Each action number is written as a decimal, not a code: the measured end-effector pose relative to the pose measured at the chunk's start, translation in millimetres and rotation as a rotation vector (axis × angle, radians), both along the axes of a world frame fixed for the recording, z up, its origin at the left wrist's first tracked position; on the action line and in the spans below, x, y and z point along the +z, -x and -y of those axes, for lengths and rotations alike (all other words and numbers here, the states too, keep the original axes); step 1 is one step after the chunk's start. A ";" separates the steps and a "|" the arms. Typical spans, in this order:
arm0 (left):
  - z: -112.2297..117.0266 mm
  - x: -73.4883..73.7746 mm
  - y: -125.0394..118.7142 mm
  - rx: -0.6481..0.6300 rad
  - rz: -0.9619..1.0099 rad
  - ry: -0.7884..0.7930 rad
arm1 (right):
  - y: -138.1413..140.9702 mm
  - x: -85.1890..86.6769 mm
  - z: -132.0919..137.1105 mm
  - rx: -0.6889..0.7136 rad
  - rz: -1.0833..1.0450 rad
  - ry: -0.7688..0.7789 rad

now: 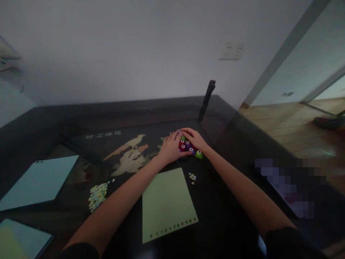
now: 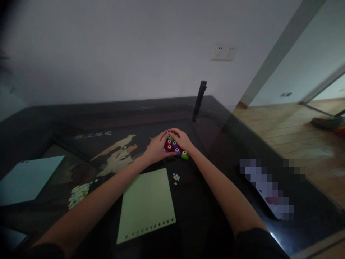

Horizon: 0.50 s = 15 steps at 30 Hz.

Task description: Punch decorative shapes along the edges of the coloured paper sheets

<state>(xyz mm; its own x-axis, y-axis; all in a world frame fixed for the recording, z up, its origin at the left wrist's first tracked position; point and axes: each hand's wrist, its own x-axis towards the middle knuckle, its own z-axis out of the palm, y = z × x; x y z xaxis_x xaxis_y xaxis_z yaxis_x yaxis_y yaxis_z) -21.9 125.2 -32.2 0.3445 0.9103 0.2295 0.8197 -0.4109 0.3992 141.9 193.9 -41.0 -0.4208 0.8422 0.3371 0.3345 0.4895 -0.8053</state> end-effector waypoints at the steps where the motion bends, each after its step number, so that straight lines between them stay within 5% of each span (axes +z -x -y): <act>1: 1.7 0.4 6.2 0.000 0.005 0.007 | 6.8 0.5 0.6 0.016 -0.003 0.003; 15: 42.2 9.6 87.9 0.071 0.001 0.099 | 88.7 7.1 13.5 0.306 0.010 -0.011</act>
